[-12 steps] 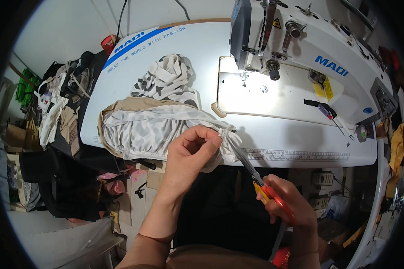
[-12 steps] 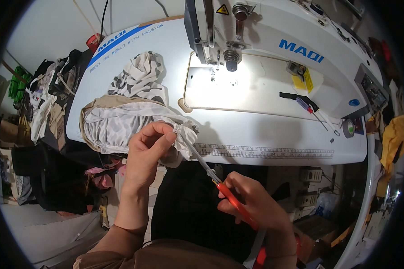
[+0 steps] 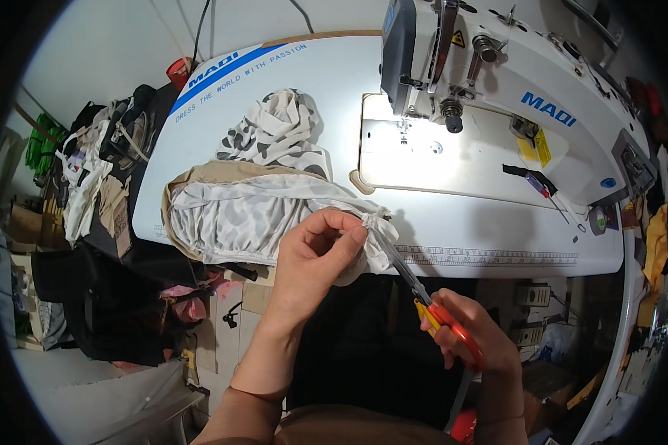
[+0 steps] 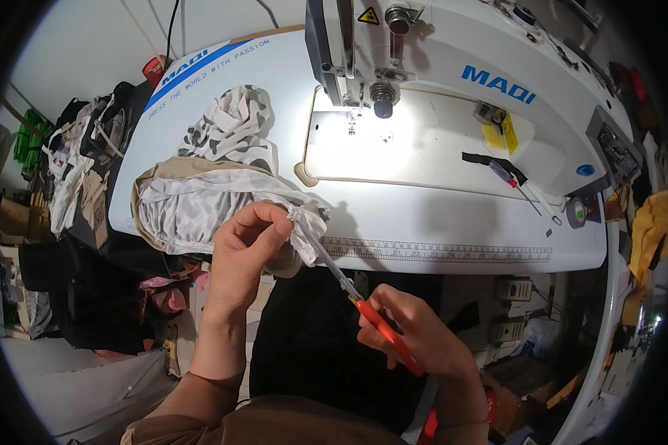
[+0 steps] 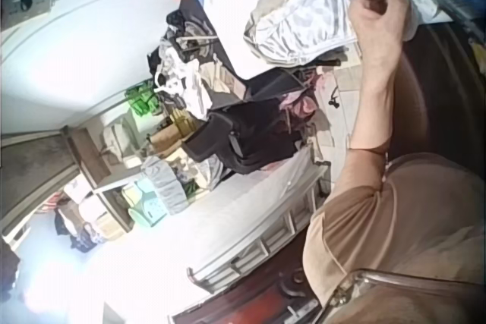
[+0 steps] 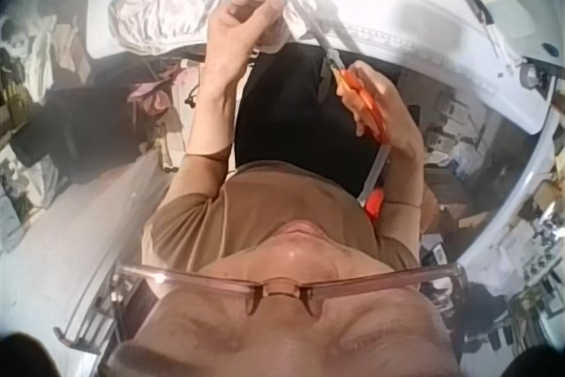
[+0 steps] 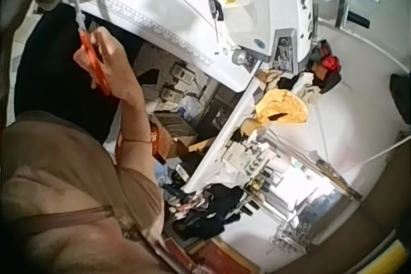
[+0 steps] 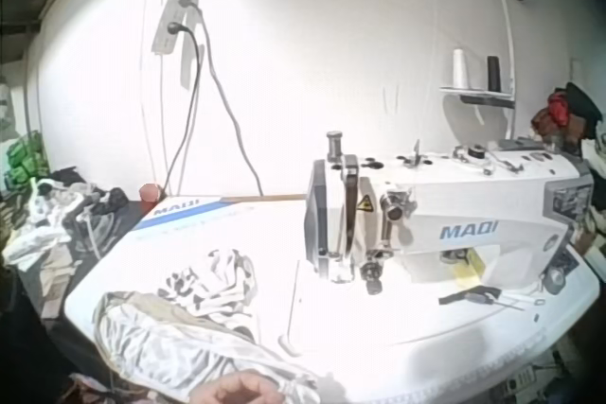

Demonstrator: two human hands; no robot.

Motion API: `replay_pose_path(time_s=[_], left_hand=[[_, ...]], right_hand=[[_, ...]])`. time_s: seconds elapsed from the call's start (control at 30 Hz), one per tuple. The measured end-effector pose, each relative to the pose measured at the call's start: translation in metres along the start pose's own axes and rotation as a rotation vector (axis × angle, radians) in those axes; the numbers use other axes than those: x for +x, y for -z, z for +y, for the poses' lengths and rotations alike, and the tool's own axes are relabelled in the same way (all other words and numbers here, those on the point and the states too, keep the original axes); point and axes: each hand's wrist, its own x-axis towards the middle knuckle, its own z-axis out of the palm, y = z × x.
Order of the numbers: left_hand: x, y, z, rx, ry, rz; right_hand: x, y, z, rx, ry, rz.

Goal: The person trims the edges of a patterned fabric with scissors and then guides the material through an electric sewing machine to stitch the pieces together.

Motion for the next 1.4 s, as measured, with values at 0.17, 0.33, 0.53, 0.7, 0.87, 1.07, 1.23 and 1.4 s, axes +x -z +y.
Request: replay_pose_path(time_s=[0.17, 0.33, 0.53, 0.7, 0.87, 1.07, 1.23, 1.4], left_hand=[[0.0, 0.002, -0.001, 0.004, 0.017, -0.019], [0.0, -0.001, -0.001, 0.015, -0.004, 0.0], [0.0, 0.001, -0.002, 0.029, -0.01, -0.02], [0.001, -0.001, -0.003, 0.065, -0.048, -0.01], [0.001, -0.001, -0.006, 0.054, -0.064, -0.002], [0.001, -0.002, -0.007, 0.02, -0.052, 0.011], [0.003, -0.002, -0.008, 0.082, -0.078, 0.011], [0.005, -0.001, -0.012, 0.256, -0.231, 0.051]], right_hand=[[0.001, -0.001, -0.001, 0.002, 0.013, 0.002], [0.001, 0.0, 0.001, 0.015, 0.014, 0.005], [0.001, 0.0, 0.0, 0.027, 0.005, 0.003], [0.002, 0.0, 0.001, 0.021, 0.002, -0.008], [0.003, 0.001, 0.003, 0.037, 0.028, -0.014], [0.005, 0.005, 0.012, 0.091, 0.056, -0.049], [0.005, 0.005, 0.014, 0.092, 0.075, -0.067], [0.005, 0.002, 0.013, 0.091, 0.047, -0.001]])
